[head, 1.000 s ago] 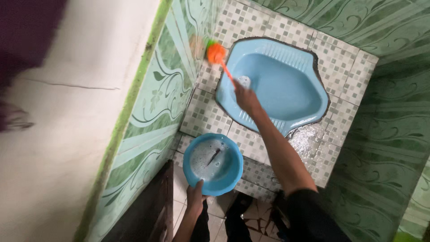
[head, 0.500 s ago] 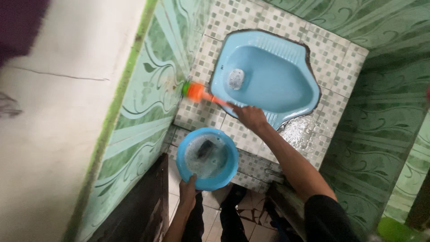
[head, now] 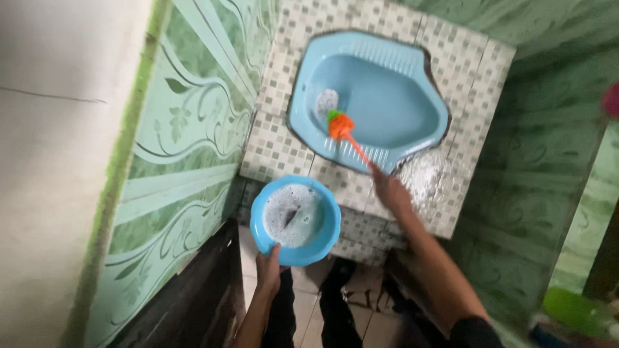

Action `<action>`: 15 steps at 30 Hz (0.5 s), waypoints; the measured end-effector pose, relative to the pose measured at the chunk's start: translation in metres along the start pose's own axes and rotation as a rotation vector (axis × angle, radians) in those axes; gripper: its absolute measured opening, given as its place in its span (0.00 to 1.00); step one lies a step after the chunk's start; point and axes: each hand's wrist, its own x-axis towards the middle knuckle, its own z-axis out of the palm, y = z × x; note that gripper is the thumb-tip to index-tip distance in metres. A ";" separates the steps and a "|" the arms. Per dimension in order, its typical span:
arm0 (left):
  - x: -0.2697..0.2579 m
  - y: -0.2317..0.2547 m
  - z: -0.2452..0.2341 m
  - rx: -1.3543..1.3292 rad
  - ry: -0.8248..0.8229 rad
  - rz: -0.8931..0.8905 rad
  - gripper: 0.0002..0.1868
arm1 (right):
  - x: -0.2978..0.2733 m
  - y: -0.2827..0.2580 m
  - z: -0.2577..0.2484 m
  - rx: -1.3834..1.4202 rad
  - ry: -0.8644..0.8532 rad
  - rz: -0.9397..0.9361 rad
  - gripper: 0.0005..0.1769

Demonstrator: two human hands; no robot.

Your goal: The person cleans a squat toilet using a brush and soapy water from a basin, then rinses it with water from a small orange bucket.

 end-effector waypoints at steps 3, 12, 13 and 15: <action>0.000 -0.007 -0.006 -0.022 -0.092 0.085 0.22 | 0.053 0.028 -0.023 -0.122 -0.001 -0.032 0.20; 0.004 -0.030 -0.001 -0.066 -0.053 0.027 0.20 | 0.189 -0.019 0.056 -0.195 -0.013 -0.058 0.21; 0.014 -0.034 -0.001 -0.102 -0.118 0.112 0.20 | 0.193 -0.023 0.066 -0.167 0.009 -0.087 0.21; -0.002 -0.051 -0.013 -0.090 -0.097 0.079 0.21 | 0.174 -0.006 0.066 -0.233 -0.038 -0.255 0.20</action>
